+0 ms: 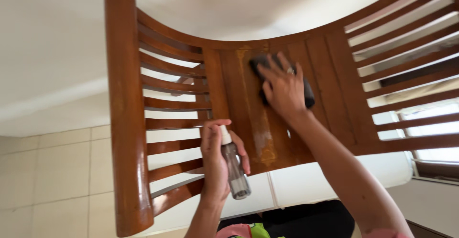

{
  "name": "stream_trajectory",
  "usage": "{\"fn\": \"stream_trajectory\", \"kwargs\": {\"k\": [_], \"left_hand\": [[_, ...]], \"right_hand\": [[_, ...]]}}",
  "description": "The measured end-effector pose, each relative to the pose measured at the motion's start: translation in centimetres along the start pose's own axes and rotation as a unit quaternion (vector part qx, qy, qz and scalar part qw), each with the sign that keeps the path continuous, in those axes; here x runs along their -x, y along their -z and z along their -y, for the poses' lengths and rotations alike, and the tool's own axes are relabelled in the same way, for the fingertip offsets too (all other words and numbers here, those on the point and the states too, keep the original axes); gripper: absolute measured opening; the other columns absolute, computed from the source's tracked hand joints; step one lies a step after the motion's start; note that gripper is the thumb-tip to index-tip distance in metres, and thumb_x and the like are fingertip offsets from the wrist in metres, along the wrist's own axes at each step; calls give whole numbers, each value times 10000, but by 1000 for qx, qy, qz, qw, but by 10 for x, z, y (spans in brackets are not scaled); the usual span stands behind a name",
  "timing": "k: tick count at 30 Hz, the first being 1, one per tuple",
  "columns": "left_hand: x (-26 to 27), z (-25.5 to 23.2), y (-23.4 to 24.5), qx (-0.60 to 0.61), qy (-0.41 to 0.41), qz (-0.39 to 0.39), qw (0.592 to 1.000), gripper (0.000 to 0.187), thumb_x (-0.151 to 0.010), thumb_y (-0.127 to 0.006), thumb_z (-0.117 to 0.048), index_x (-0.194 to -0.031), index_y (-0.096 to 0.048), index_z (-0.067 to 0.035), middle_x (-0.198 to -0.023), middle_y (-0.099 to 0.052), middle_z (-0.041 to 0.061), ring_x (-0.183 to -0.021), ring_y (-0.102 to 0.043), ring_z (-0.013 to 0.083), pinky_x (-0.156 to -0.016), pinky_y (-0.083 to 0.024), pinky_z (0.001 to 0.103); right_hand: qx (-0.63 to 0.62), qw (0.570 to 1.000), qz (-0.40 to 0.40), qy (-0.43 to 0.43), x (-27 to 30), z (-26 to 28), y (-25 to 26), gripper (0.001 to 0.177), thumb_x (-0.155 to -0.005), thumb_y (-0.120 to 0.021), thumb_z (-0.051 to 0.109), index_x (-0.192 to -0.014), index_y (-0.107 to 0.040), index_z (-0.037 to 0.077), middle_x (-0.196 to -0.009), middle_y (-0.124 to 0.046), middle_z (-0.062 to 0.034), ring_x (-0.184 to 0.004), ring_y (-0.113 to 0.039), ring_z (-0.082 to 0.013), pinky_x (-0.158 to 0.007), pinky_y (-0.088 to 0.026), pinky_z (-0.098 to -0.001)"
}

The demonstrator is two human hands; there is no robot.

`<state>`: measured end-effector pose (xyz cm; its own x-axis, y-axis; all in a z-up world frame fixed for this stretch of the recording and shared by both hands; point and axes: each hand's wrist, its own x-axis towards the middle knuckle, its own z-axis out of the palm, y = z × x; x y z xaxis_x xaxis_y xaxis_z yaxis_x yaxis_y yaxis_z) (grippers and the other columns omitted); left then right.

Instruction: The person applies a liquid from a spray bottle to a wooden chair and then rubs the surface with a cloth.

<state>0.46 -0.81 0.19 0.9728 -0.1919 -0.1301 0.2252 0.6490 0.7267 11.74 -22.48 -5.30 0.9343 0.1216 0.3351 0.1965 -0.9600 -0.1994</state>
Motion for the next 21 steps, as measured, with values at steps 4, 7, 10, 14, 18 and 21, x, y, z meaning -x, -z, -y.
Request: {"fn": "stream_trajectory", "kwargs": {"k": [4,7,10,14,18,21], "left_hand": [[1,-2,-2,-21,7,1,1000,359,-1115,-302,-380,-1197,-475,-77,-635,-562,109,-398,-561,195,-336,-469,309],[1,-2,-3,-26,8,2,1000,356,-1113,-308,-376,-1185,-481,-73,-627,-560,108,-390,-559,194,-326,-467,312],[2,-3,-3,-32,7,2,999,363,-1110,-309,-382,-1184,-484,-73,-630,-555,101,-394,-557,190,-322,-464,311],[4,-4,-2,-37,29,-24,999,355,-1097,-318,-385,-1179,-472,-77,-609,-542,104,-378,-537,194,-326,-459,322],[4,-6,-3,-40,37,-37,998,363,-1088,-319,-385,-1178,-475,-70,-604,-532,107,-369,-527,202,-323,-456,336],[4,-8,-5,-43,54,-52,996,367,-1084,-313,-387,-1170,-476,-71,-595,-533,110,-356,-521,205,-317,-449,330]], "right_hand": [[-25,998,28,40,59,10,32,504,-814,-696,81,-1315,-698,137,-1515,-549,-119,-1468,-422,-333,-1137,-312,-664],[-52,996,47,60,106,18,55,495,-787,-696,73,-1276,-706,145,-1514,-555,-98,-1478,-411,-309,-1163,-309,-635],[-55,992,89,68,154,20,80,489,-760,-702,76,-1244,-717,152,-1486,-564,-78,-1469,-408,-292,-1164,-306,-628],[-37,986,120,109,188,4,103,437,-783,-717,125,-1218,-723,163,-1468,-570,-54,-1441,-419,-268,-1153,-307,-632],[-15,983,144,114,186,-15,108,423,-781,-725,146,-1202,-733,180,-1470,-568,-36,-1445,-418,-262,-1160,-301,-631],[-8,982,150,116,168,-26,101,416,-772,-737,165,-1187,-732,195,-1479,-555,-28,-1439,-415,-262,-1163,-289,-637]]}}
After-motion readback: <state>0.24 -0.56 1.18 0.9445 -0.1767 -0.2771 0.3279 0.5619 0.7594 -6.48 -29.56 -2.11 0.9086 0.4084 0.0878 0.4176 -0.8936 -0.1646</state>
